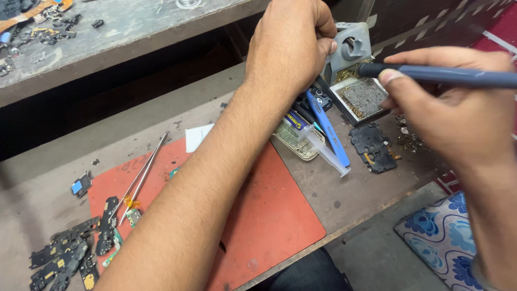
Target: The person solders a small blue circuit board using a soldering iron and flux. They repeatedly clean the iron tip on a sponge, apply flux with a syringe, and use tweezers to position components on the board.
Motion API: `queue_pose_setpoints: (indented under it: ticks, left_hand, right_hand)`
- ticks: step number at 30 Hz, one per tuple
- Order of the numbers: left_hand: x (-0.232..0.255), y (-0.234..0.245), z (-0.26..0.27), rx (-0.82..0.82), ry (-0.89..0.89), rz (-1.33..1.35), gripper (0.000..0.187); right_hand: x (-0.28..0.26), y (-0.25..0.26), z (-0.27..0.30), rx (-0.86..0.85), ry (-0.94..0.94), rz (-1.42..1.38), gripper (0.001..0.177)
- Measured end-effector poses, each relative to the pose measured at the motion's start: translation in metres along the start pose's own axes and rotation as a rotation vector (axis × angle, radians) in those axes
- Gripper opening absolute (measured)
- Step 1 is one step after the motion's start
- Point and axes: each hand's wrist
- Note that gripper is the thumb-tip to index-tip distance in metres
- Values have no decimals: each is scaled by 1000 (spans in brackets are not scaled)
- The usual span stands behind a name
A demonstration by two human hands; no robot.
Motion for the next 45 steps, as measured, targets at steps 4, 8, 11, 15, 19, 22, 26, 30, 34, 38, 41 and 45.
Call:
queue_pose_setpoints:
  ticks: [4,8,11,15,19,22,26,30,34,38,41,45]
  left_hand:
    - [-1,2,-1,-47,32,13,10]
    - [2,0,-2,-52,49,25,9]
    - [1,2,1,13,-16,6,12]
    - [0,1,1,-12,20,42,11]
    - [0,1,1,-27,12,57,11]
    - [-3,4,-1,-25,8,51,12]
    - [-1,2,1,-25,24,37,12]
    - [0,2,1,-31,36,34,12]
    - [1,2,1,-43,47,40,12]
    - [2,4,2,-28,35,35,12]
    - [1,5,0,-24,21,30,12]
    - [3,4,0,-48,62,16,12]
  right_hand:
    - [-16,-4,-2,-17,52,123,15]
    - [-22,-1,1,2,-45,-33,15]
    - [-19,-7,0,6,0,104,16]
    - [-15,0,4,-14,-45,-147,15]
    - [-11,-6,3,25,-38,-28,16]
    - [-11,-8,1,8,-6,80,16]
    - [-20,-5,2,26,-80,-155,16]
    - [-25,-9,2,17,55,211,16]
    - [-26,-8,5,30,-86,-83,15]
    - [-21,-9,3,34,-9,81,16]
    - [-20,-7,3,19,-32,-11,16]
    - [-23,-11,2,57,14,2,18]
Point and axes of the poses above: each hand's wrist, its own z-axis away from the middle knuckle, its own y-axis out of the back of the hand, x = y × z, and after that the axes turned 13 degrees about -x, right-handed
